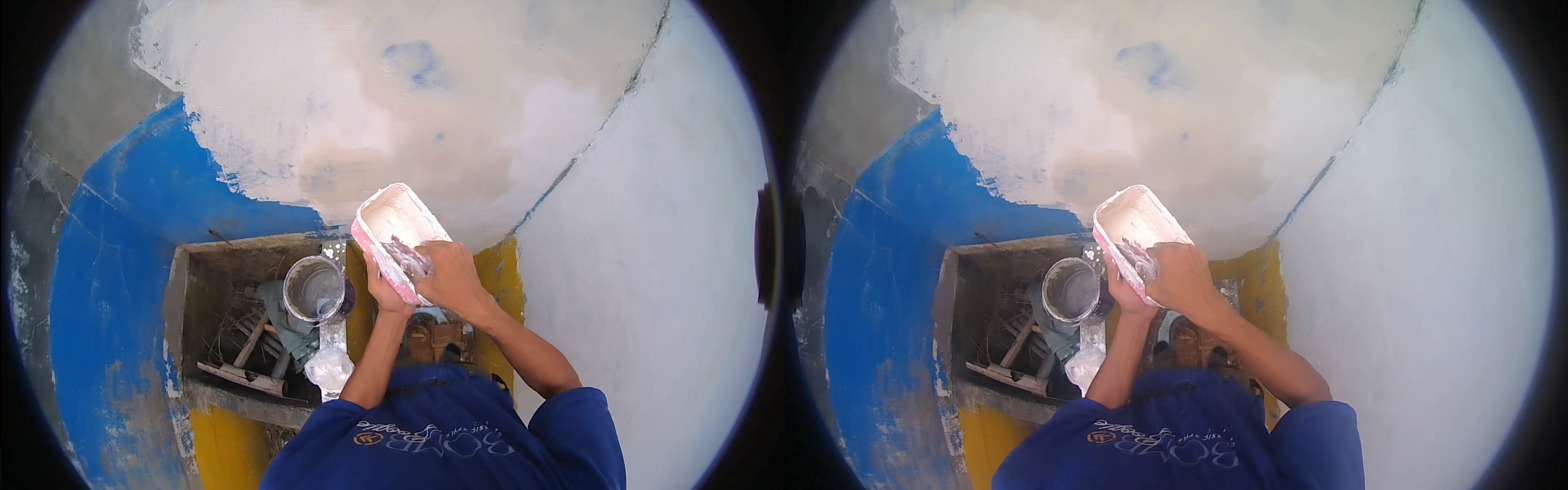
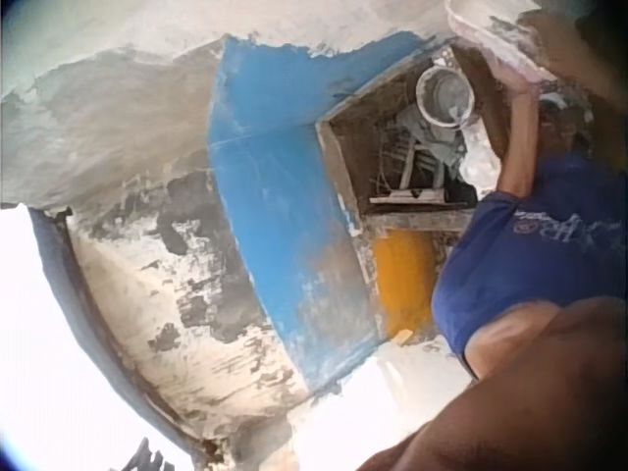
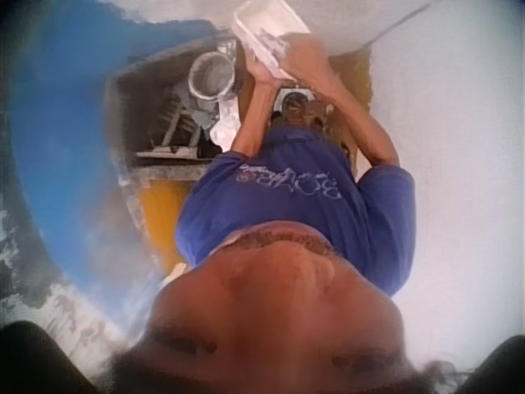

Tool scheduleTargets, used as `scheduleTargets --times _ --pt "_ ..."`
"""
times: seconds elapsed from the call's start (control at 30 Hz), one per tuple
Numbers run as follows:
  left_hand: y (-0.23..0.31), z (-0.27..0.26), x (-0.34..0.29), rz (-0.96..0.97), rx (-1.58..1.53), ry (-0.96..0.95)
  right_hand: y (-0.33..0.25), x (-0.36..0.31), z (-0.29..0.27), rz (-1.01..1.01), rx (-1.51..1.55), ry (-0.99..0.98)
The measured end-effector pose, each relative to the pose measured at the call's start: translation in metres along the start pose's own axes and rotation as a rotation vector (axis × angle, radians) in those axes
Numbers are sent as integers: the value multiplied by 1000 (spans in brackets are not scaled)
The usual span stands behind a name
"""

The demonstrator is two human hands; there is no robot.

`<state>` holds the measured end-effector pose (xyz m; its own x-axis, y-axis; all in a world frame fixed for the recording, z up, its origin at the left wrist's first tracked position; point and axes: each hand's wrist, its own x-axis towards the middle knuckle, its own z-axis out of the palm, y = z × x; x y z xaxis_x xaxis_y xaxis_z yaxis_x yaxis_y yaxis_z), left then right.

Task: The person applies wall putty to a damaged or uneven wall surface using a putty knife, spreading it in multiple strokes to cover the area.

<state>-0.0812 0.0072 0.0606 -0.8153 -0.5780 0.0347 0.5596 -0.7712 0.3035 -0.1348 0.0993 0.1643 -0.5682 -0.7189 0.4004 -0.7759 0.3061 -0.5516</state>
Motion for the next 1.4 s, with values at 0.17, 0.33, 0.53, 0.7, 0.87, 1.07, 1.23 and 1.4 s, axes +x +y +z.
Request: scheduleTargets --times 0.17,0.33,0.53,0.7,0.87,1.07,1.23,1.4 --pt "-11 6 2 -32 28 11 13 0 -18 229 290 -130" --pt "-5 8 -1 -67 21 -28 38 11 -27 513 759 -107" --pt "-3 13 -5 -114 -79 -41 69 3 -37 586 1168 22" --pt "-2 8 1 -114 -69 -48 38 4 -63 550 928 22" --pt "-10 8 5 -13 -21 -166 1 2 -52 -34 -129 180" --pt "-20 17 10 47 -13 -82 2 -10 -31 -45 -133 62" --pt "-22 16 14 26 -126 -243 4 10 -31 -34 -137 228" --pt "-18 11 11 29 -46 -129 -2 12 -24 -105 -116 45"
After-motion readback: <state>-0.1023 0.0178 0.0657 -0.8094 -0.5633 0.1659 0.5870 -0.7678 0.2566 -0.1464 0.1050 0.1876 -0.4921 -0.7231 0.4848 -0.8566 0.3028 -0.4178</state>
